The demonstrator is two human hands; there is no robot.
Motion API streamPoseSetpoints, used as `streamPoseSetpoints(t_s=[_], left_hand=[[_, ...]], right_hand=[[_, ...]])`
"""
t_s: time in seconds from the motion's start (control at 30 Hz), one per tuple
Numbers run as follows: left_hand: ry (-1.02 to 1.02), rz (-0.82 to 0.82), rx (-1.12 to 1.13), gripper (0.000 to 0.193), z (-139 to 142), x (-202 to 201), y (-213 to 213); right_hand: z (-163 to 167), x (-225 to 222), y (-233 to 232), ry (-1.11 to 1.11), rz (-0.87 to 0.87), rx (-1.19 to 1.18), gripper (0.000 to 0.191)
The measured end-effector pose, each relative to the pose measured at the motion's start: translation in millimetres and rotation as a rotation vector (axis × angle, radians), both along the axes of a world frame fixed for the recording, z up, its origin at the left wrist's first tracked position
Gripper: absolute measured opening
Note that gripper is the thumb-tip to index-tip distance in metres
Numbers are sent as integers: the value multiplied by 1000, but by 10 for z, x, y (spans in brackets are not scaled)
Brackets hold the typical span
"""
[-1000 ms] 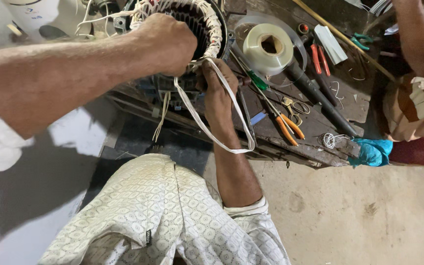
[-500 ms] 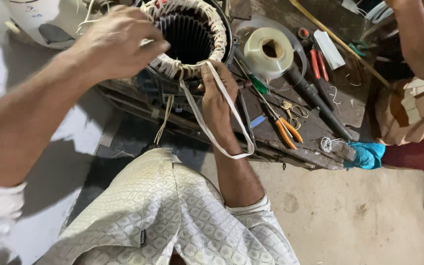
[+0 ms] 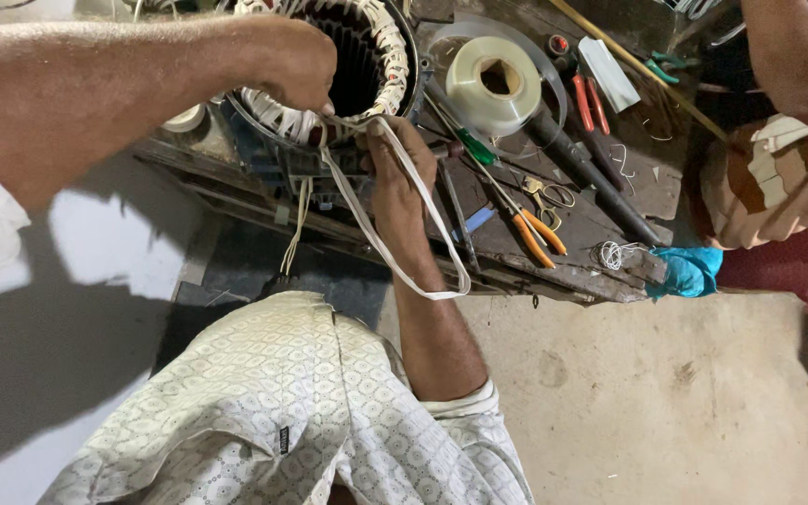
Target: The person secures the windings of a motor stator by wrapping white insulating tape around the coil ends and tapping them with a hammer. They repeatedly wrap, cut, and tap the tape to secure the windings in place.
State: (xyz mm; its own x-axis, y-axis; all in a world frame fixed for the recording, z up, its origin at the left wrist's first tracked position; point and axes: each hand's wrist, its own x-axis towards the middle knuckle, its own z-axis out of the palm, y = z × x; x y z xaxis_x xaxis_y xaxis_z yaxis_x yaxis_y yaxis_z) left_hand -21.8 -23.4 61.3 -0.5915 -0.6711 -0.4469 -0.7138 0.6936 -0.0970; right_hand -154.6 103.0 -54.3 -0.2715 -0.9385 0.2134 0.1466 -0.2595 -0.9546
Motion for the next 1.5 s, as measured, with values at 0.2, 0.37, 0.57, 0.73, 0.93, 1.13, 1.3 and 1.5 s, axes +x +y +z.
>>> streamPoseSetpoints(t_s=[0.2,0.37,0.57,0.73,0.93,1.13,1.3,1.5], left_hand=[[2,-168,-296,13,-38,167,262],[127,-283,-728,19,287,597,542],[364,58,-801,18,404,1481,882],[742,39,-514,45,286,1054,715],[359,84,-334,28,111,505,439],[652,174,-298,25,-112,622,510],[1808,658,650,19,-351,1102,1103],[2219,172,809,10,-735,1263,1272]], right_hand=[[99,52,1,2,-25,-17,30],[290,88,59,167,-51,56,31],[454,95,130,272,-80,55,29],[487,225,9,487,-151,-188,24],[547,234,-118,494,-141,69,19],[608,266,-85,546,-104,-97,19],[687,253,-99,608,-22,-24,18],[665,177,-167,676,60,-96,8]])
